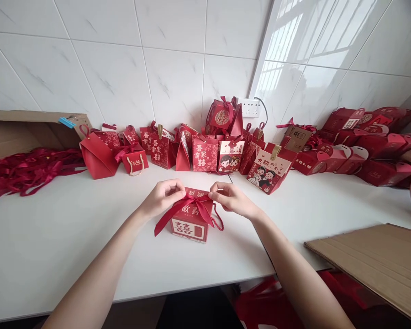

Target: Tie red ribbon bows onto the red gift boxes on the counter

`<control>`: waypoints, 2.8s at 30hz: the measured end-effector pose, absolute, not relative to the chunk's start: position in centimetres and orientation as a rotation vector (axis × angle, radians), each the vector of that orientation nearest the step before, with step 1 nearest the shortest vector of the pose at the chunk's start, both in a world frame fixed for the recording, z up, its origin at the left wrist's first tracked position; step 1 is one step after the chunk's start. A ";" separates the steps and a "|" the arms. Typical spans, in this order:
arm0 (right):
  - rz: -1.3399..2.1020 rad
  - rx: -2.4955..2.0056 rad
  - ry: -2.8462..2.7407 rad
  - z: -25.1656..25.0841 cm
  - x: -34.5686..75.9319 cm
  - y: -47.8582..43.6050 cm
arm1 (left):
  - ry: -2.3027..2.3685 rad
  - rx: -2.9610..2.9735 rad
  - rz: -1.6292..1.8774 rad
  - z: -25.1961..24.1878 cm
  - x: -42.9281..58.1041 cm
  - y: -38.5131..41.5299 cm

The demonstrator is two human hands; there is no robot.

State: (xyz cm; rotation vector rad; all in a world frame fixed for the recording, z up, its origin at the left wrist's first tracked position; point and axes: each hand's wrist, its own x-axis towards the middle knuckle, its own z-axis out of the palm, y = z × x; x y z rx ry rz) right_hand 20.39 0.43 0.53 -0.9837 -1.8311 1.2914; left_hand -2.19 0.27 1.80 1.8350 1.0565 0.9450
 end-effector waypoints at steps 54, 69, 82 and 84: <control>1.051 -0.806 -2.066 11.3 20.0 -3.0 | 1.118 1.636 1.723 12.4 -5.0 -5.8; 1.430 -0.846 -2.596 6.6 19.9 -2.9 | 1.671 2.328 0.929 2.7 -3.5 -7.0; 0.443 -1.219 -2.408 3.8 17.0 -1.7 | 1.440 2.433 0.718 2.2 -0.1 -3.7; 0.426 -1.216 -2.436 3.4 16.8 -2.0 | 1.381 2.438 0.674 2.1 -0.5 -3.3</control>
